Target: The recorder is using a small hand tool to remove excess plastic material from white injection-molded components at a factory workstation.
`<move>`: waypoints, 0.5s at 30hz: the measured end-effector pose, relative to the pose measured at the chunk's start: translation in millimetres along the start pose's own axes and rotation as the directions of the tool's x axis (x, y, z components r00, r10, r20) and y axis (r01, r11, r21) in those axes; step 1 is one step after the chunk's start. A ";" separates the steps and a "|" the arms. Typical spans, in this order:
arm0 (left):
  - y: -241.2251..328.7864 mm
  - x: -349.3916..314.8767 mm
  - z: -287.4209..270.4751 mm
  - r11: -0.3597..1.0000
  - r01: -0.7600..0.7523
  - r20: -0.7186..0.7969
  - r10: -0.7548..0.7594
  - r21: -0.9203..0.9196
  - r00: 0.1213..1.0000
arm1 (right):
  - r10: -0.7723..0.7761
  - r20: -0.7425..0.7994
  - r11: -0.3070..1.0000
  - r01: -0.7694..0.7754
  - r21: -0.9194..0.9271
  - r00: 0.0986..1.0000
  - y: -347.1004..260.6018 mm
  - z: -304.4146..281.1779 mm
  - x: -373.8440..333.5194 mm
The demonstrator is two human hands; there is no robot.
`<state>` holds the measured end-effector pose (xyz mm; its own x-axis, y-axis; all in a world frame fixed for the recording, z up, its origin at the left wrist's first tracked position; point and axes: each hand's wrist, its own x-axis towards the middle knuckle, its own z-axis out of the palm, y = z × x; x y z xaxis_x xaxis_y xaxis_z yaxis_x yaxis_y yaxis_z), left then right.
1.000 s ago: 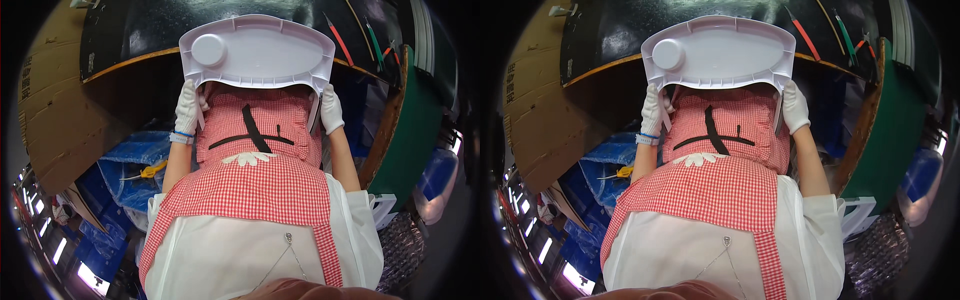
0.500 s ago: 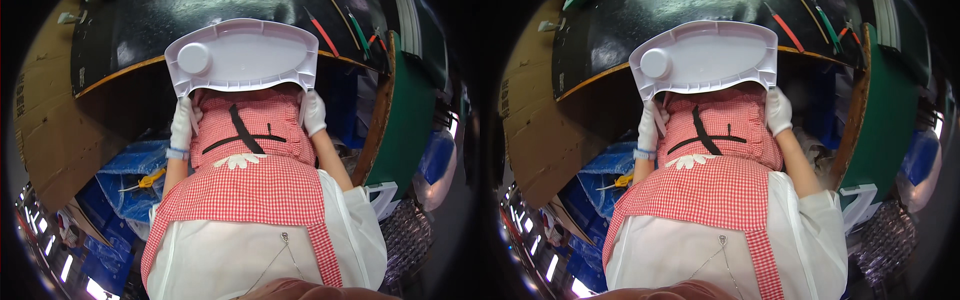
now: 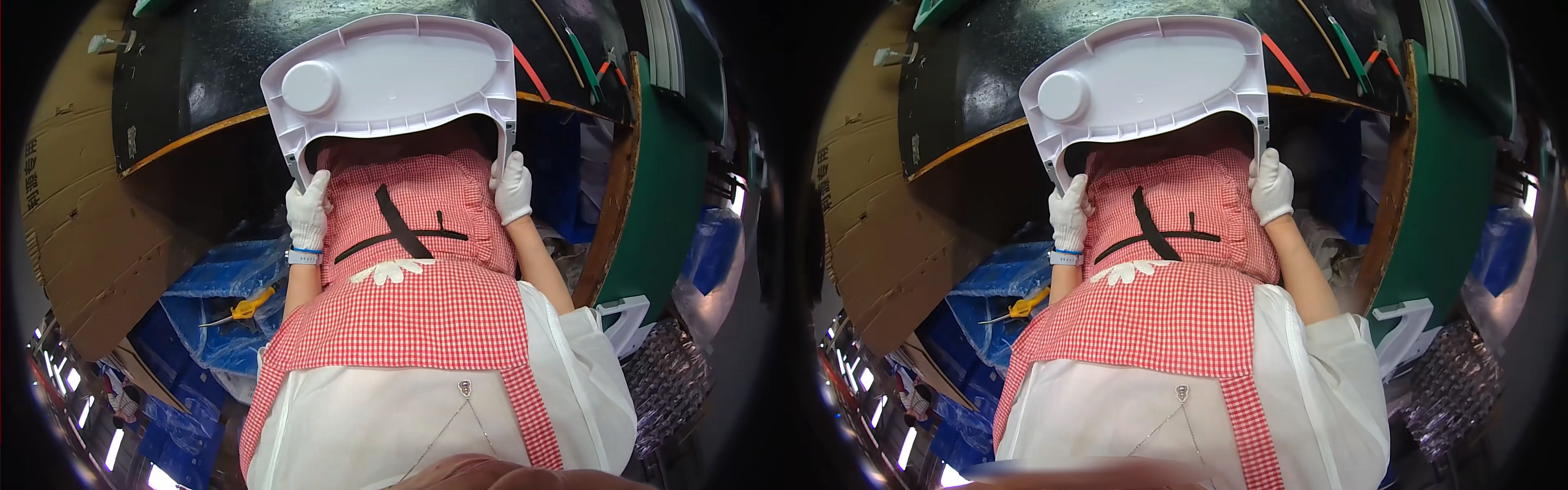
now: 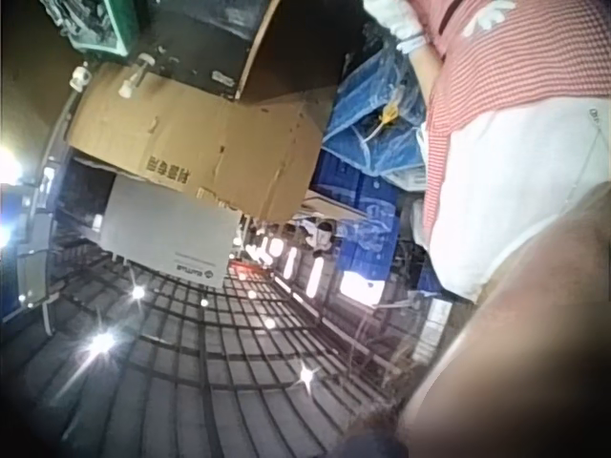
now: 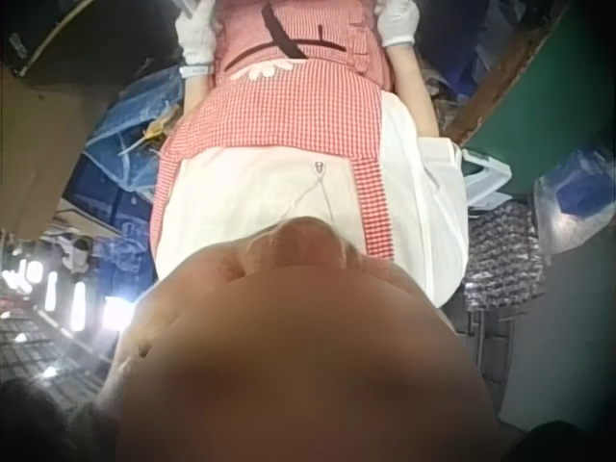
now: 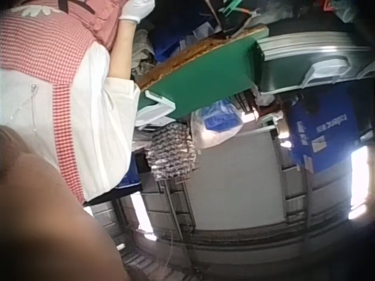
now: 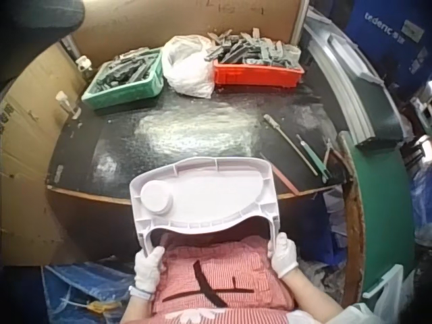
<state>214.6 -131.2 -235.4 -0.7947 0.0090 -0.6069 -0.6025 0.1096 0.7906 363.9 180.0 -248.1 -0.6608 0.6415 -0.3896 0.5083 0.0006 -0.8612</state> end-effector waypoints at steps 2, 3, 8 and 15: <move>1.2 2.5 2.5 0.999 -0.013 -0.018 0.014 0.052 1.000 | -0.028 -0.015 1.000 0.028 -0.014 1.000 2.9 0.9 3.0; 1.9 2.9 2.4 0.999 -0.020 -0.016 0.021 0.046 1.000 | 0.011 0.015 1.000 -0.011 0.011 1.000 0.6 1.8 3.9; 29.4 -7.3 -10.4 0.996 -0.085 0.082 0.088 -0.030 0.993 | 0.212 0.327 0.851 -0.338 0.401 0.921 -53.0 -7.5 8.2; 96.5 -13.1 6.7 0.778 -0.627 -0.071 0.624 -0.032 0.778 | -0.593 0.122 0.760 0.503 0.413 0.796 -212.6 -4.1 4.6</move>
<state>167.3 -114.1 -151.7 -0.9996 0.0051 0.0269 0.0271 0.0483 0.9985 255.1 185.9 -65.4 -0.8947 0.4168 0.1607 -0.1739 0.0063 -0.9847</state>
